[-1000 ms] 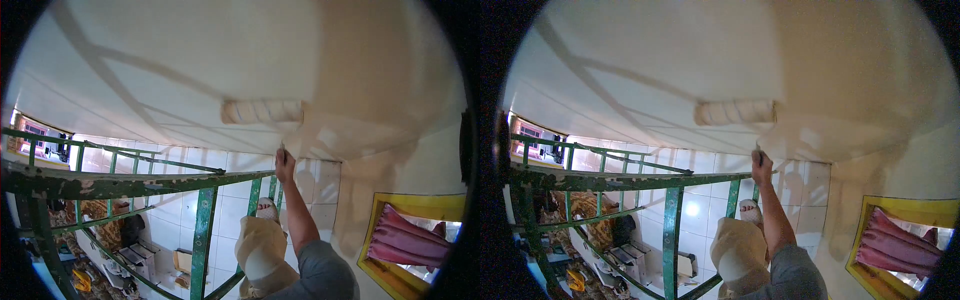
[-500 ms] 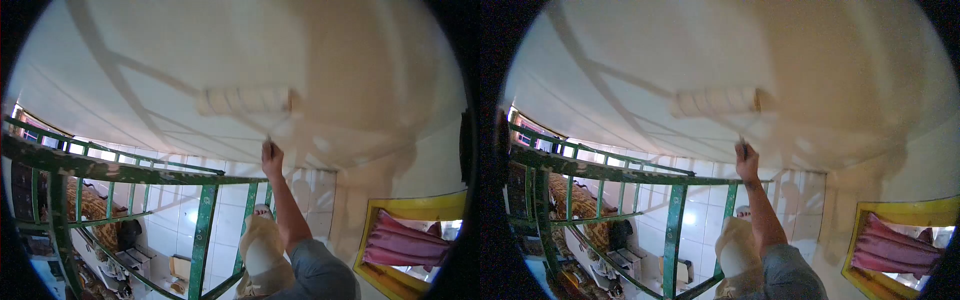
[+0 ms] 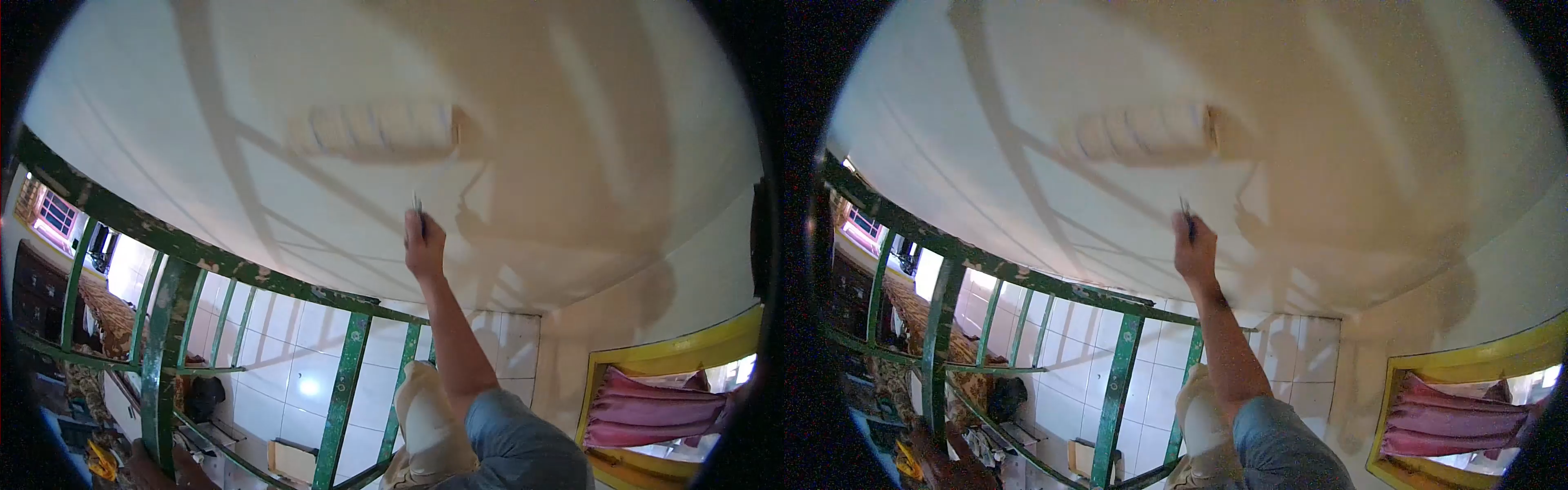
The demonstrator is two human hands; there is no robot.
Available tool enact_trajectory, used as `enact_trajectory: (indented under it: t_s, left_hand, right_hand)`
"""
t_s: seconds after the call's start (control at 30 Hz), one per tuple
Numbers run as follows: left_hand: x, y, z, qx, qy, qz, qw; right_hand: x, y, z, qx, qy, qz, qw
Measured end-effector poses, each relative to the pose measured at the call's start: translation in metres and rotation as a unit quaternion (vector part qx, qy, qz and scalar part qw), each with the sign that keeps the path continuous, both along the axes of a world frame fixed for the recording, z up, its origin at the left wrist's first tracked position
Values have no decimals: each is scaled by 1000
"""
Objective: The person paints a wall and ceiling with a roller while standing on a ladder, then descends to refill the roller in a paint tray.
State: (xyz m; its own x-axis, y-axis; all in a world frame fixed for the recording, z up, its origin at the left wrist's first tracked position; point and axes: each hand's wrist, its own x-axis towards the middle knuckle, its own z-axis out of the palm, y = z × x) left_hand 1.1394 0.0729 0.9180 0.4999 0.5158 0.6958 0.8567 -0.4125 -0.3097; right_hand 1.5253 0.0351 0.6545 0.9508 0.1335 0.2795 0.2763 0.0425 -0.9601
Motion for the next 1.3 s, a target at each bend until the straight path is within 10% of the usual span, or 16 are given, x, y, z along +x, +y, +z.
enact_trajectory:
  t_s: [0.2,0.53,0.7,0.8,0.9,1.1,1.3]
  left_hand:
    - [2,-1,5,-6,12,-8,1000]
    - [5,-7,18,-59,-46,-14,997]
    - [6,-7,22,-79,-57,-23,995]
    - [6,-9,23,-94,-65,-12,993]
    - [-5,-6,17,-129,-65,-17,989]
    - [-1,-10,31,-92,-49,-47,993]
    - [-10,-8,19,-131,-79,-24,988]
  right_hand:
    - [-39,-15,-73,78,155,3,985]
    - [6,46,229,203,12,87,975]
    - [4,38,77,132,-40,23,990]
    - [-54,13,21,157,199,35,967]
    - [-51,26,48,158,141,10,977]
    - [-7,29,269,146,44,77,985]
    - [6,26,206,160,-43,59,984]
